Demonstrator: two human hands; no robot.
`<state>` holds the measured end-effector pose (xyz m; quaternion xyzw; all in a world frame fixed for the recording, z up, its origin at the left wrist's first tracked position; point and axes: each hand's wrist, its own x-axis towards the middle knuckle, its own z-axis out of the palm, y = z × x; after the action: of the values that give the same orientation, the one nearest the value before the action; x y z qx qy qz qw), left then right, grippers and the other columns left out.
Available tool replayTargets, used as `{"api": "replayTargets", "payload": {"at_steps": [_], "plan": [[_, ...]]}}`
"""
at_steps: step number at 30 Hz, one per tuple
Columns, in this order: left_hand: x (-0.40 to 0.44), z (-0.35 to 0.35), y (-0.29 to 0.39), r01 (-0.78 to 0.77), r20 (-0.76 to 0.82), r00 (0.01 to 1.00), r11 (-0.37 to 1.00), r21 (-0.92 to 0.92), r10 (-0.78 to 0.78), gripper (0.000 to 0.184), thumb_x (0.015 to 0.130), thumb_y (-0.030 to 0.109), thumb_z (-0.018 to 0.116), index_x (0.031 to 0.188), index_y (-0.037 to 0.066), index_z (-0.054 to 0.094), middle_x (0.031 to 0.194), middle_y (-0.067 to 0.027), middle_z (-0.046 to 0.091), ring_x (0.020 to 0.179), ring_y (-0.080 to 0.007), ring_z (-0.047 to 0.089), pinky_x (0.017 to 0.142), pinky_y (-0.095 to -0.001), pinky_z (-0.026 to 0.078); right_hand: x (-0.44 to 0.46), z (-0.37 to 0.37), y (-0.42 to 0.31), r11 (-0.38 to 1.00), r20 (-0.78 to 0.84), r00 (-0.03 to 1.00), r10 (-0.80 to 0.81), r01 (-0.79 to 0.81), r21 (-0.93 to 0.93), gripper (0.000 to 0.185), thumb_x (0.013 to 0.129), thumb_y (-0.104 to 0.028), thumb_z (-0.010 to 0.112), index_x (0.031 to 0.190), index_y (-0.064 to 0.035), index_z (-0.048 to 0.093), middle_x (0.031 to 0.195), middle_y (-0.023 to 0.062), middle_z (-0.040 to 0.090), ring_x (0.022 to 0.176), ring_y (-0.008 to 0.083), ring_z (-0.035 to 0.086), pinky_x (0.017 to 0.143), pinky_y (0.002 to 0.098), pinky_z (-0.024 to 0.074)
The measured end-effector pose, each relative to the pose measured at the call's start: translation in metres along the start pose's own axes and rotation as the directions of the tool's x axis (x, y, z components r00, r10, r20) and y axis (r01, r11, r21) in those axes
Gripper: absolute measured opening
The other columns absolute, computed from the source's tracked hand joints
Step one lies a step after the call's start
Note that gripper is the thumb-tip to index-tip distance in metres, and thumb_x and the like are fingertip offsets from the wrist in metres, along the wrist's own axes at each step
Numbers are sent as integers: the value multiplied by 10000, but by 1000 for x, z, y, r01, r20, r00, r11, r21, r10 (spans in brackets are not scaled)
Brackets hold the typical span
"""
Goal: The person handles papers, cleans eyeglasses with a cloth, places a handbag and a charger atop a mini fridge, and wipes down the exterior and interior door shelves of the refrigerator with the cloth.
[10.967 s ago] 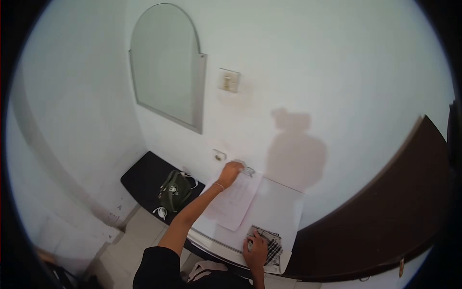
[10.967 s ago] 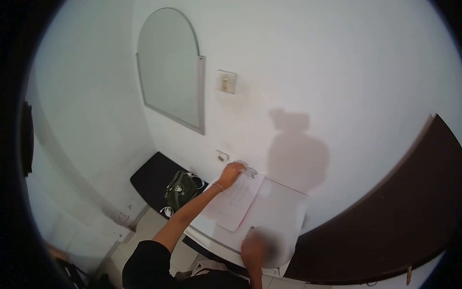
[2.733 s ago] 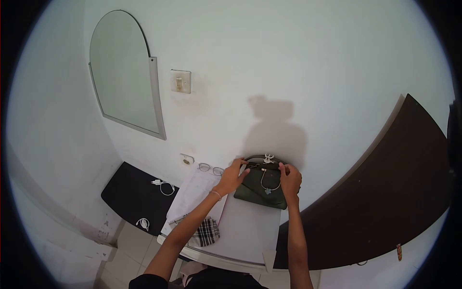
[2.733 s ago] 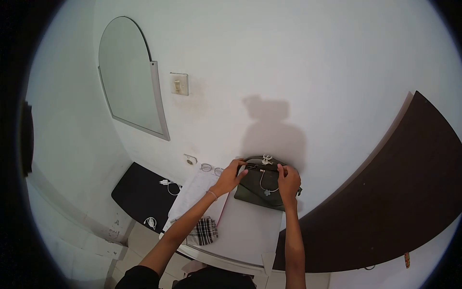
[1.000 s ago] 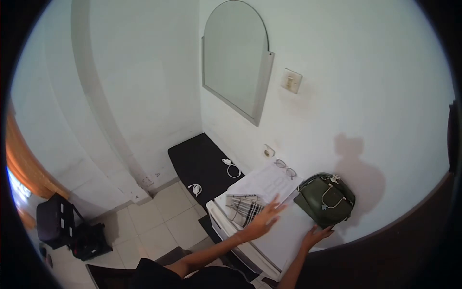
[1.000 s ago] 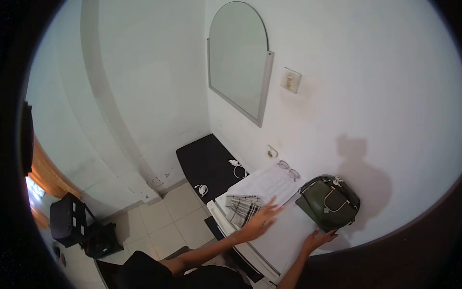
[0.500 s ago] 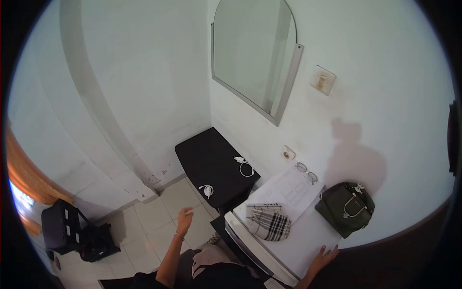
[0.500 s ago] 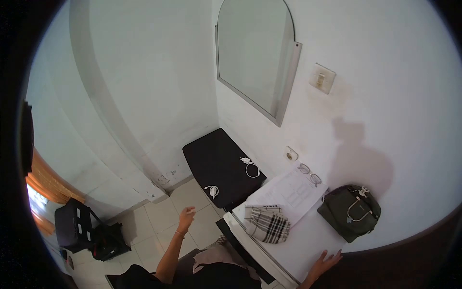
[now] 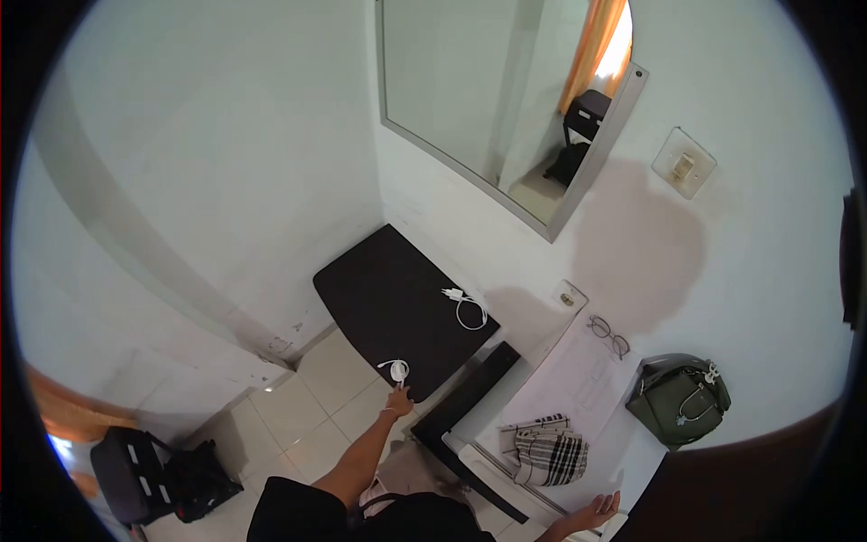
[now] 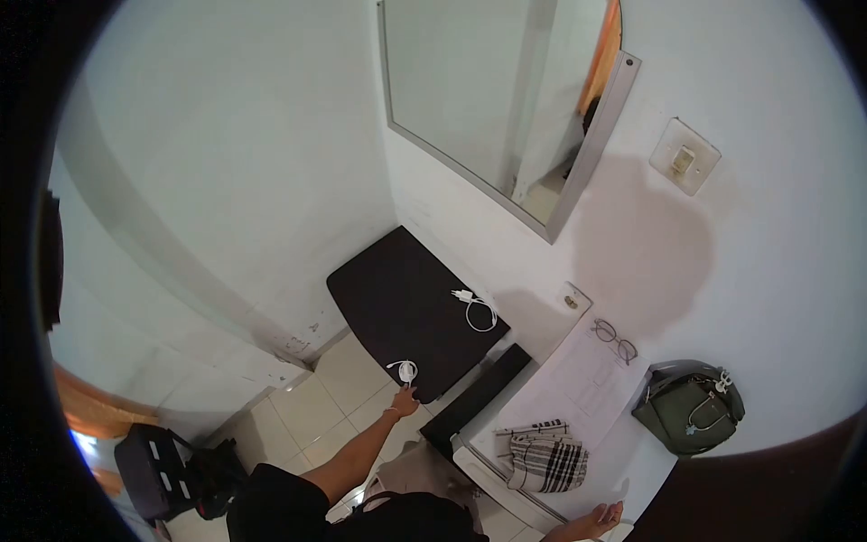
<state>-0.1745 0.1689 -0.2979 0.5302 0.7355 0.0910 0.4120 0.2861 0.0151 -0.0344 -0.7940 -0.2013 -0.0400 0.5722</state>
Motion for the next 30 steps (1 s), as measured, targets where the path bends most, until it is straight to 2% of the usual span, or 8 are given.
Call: {"api": "replayTargets", "payload": {"at_steps": [2,9,11,14,18,25,28,30], "plan": [[13,2,0,87,-20,996,995,-42,-88,651,876,272,634,1466,56,462,1502,-280,407,1400,-442,385,1159,-506,338,-13,-2,-28,988,-17,992,126,-124,93,395,928,-56,520,1318,-38,574,1272,127,592,1159,264,568,985,387,468],[24,5,-10,64,-79,994,993,-104,-72,505,878,172,621,1357,17,574,1411,-267,514,1290,-413,515,1104,-460,409,-32,-18,-60,975,-62,985,163,-151,163,363,965,-117,470,1304,-43,574,1230,126,591,1101,248,585,906,406,491],[20,-1,-6,11,-284,955,964,-264,-89,352,890,97,593,1219,1,673,1236,-244,646,1161,-396,615,1036,-449,468,-34,-19,-60,973,-92,980,176,-159,168,366,974,-137,459,1310,-40,567,1218,137,587,1093,239,591,879,401,494],[20,-14,-4,-116,-432,902,960,-253,-5,263,913,49,567,1123,-4,715,1088,-221,707,1056,-378,672,970,-438,510,-37,-19,-61,972,-75,983,169,-154,176,368,970,-128,471,1318,-50,561,1202,130,587,1071,232,592,866,396,497],[2,-50,19,-218,-493,870,905,-364,12,236,938,49,556,1097,-2,722,1061,-212,714,1030,-369,684,936,-426,527,-42,-14,-73,961,-49,979,199,-185,208,366,967,-118,481,1321,-60,555,1191,106,591,1031,216,590,840,384,498],[-103,-151,143,-471,-542,801,827,-308,254,252,991,15,521,1188,4,678,1122,-195,684,1031,-331,677,886,-356,515,-54,5,-119,905,140,973,183,-222,363,284,947,-82,540,1222,-20,581,1177,63,604,909,155,581,728,308,499],[-163,-182,205,-650,-619,650,744,-154,440,267,1006,9,528,1231,7,671,1125,-165,688,910,-256,668,811,-330,513,-60,13,-140,874,261,961,96,-206,439,256,950,-87,576,1190,3,579,1097,88,620,832,145,579,691,291,504],[-195,-192,239,-760,-591,570,639,-117,570,292,1007,6,519,1268,11,651,1194,-172,680,1055,-290,667,896,-334,504,-63,17,-146,854,295,951,89,-225,470,253,965,-112,595,1180,19,571,1134,104,615,850,167,609,705,284,528]]}}
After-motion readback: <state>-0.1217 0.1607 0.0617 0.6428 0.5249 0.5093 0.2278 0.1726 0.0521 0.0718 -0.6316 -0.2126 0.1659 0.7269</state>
